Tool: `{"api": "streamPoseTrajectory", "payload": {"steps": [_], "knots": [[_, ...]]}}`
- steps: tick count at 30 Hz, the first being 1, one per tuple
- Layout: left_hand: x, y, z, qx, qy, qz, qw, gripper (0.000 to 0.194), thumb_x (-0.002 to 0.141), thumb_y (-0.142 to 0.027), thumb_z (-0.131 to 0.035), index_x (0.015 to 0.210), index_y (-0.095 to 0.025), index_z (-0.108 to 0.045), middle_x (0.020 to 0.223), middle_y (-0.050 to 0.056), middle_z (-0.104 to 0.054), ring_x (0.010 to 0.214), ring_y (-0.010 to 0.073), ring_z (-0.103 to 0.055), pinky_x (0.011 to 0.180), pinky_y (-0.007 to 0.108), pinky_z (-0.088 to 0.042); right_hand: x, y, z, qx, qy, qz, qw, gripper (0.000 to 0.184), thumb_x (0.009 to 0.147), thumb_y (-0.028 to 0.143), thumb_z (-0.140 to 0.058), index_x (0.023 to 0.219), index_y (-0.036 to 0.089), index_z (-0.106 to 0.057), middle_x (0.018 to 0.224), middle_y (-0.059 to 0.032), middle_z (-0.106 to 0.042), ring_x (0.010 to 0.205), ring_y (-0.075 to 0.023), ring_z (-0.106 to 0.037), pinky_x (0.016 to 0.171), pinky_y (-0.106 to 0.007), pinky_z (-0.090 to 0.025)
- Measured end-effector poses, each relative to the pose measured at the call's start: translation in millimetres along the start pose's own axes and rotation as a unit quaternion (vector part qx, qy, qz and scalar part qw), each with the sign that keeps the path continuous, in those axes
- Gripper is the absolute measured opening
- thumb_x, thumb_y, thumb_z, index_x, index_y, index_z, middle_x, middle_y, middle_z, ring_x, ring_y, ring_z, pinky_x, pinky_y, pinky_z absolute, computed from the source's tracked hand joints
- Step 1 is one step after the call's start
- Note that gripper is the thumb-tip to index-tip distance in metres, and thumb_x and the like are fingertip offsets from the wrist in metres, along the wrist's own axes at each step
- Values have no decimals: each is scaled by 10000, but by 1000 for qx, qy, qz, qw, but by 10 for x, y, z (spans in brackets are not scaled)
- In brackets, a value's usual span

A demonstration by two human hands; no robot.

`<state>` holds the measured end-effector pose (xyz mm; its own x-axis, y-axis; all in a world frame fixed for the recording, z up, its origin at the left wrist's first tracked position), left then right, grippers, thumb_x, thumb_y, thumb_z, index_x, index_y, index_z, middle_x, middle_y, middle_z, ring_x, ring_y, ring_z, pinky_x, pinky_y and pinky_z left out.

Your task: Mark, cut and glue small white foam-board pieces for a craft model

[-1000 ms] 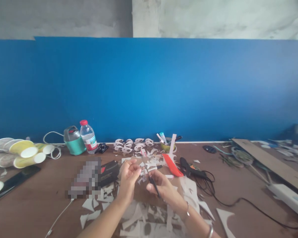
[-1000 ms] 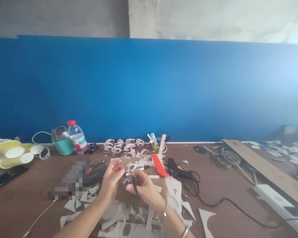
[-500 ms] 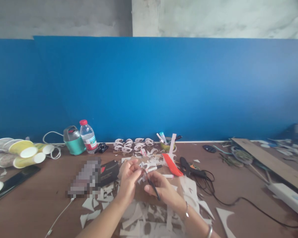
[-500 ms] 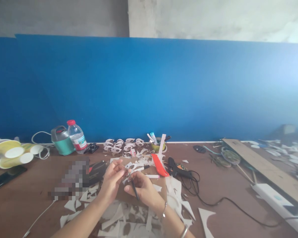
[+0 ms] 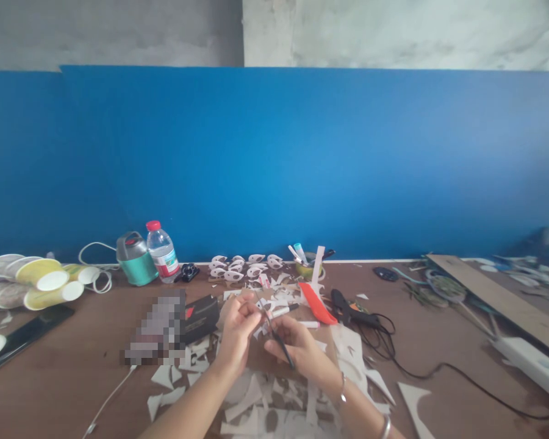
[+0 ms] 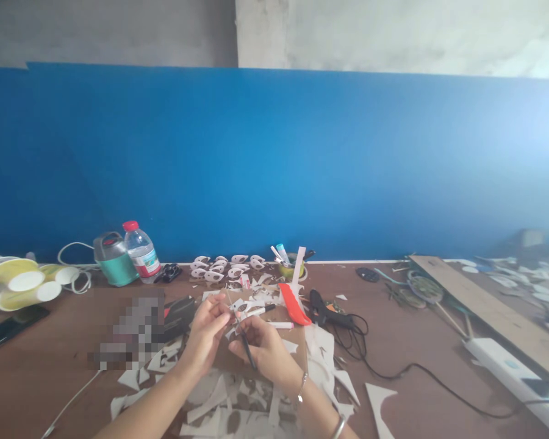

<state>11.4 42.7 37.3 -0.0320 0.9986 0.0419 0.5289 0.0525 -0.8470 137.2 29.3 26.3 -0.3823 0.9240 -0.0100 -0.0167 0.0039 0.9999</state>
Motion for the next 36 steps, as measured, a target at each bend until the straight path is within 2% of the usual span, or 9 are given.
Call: {"api": "streamPoseTrajectory", "payload": {"steps": [7,13,16,19,22,25,28,33,36], "knots": [[7,-3,-11,-5,-2,1,1000,359,666,-187,-713,978,-195,-536,646,-43,-601,685,164,-645,668,273,-474,-10,20,-3,-6,-2,-20,1000,410,666,470,-763,867,167,-574,621,49,-495,517,-89,-422,473,-214,-325],[-2,13,-3,-8,-3,11,1000,354,669,-207,-731,961,-203,-530,644,-50,-600,681,152,-636,679,266,-468,-30,129,-18,-38,-27,24,999,270,718,400,-712,716,176,-561,571,54,-459,489,-80,-384,439,-204,-301],[2,27,18,-10,-13,14,1000,388,658,-221,-749,980,-204,-533,648,-52,-602,705,160,-647,709,273,-465,-34,93,-26,-54,-43,3,998,251,735,403,-691,702,183,-575,535,62,-438,427,-73,-371,400,-204,-289],[23,30,50,-5,-24,8,1000,420,650,-243,-759,999,-201,-530,637,-56,-596,727,175,-661,737,289,-465,-28,34,-7,-66,-67,-19,995,236,745,401,-681,717,188,-584,497,71,-435,375,-71,-369,381,-207,-281],[40,7,140,29,-66,-21,997,430,656,-289,-765,1007,-199,-532,680,-33,-622,761,185,-663,748,294,-468,-28,36,53,-76,-107,2,991,204,739,357,-681,825,199,-583,494,75,-460,404,-93,-405,409,-217,-291],[13,-76,255,96,-131,-94,982,380,697,-322,-752,1000,-207,-553,786,2,-640,806,179,-647,779,297,-474,-53,89,116,-122,-156,27,980,233,694,291,-705,846,218,-544,510,76,-480,468,-116,-421,455,-228,-299],[-43,-184,287,168,-153,-182,957,283,738,-328,-728,963,-213,-600,880,33,-644,888,196,-634,859,314,-465,-80,143,141,-157,-182,39,970,197,688,273,-699,763,223,-523,515,67,-475,491,-124,-408,473,-237,-290],[-47,-243,206,294,-99,-211,927,99,765,-287,-676,842,-230,-703,902,73,-685,905,252,-621,861,343,-447,-91,175,287,-179,-236,67,953,153,733,275,-655,848,208,-579,611,11,-573,555,-164,-500,523,-265,-387],[-36,-243,127,380,-56,-215,898,83,747,-205,-632,762,-251,-700,821,57,-685,879,273,-611,853,374,-434,-88,194,375,-275,-254,85,923,270,694,165,-622,958,218,-643,858,-48,-671,785,-226,-600,711,-317,-464]]}}
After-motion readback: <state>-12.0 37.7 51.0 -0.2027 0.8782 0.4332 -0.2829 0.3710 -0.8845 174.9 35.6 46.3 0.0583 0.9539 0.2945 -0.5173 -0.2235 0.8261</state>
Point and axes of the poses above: each hand's wrist, its own x-axis towards the middle knuckle, its own z-axis out of the back of the hand, y = z × x, the point moved 6 cm from there along x, towards the middle knuckle
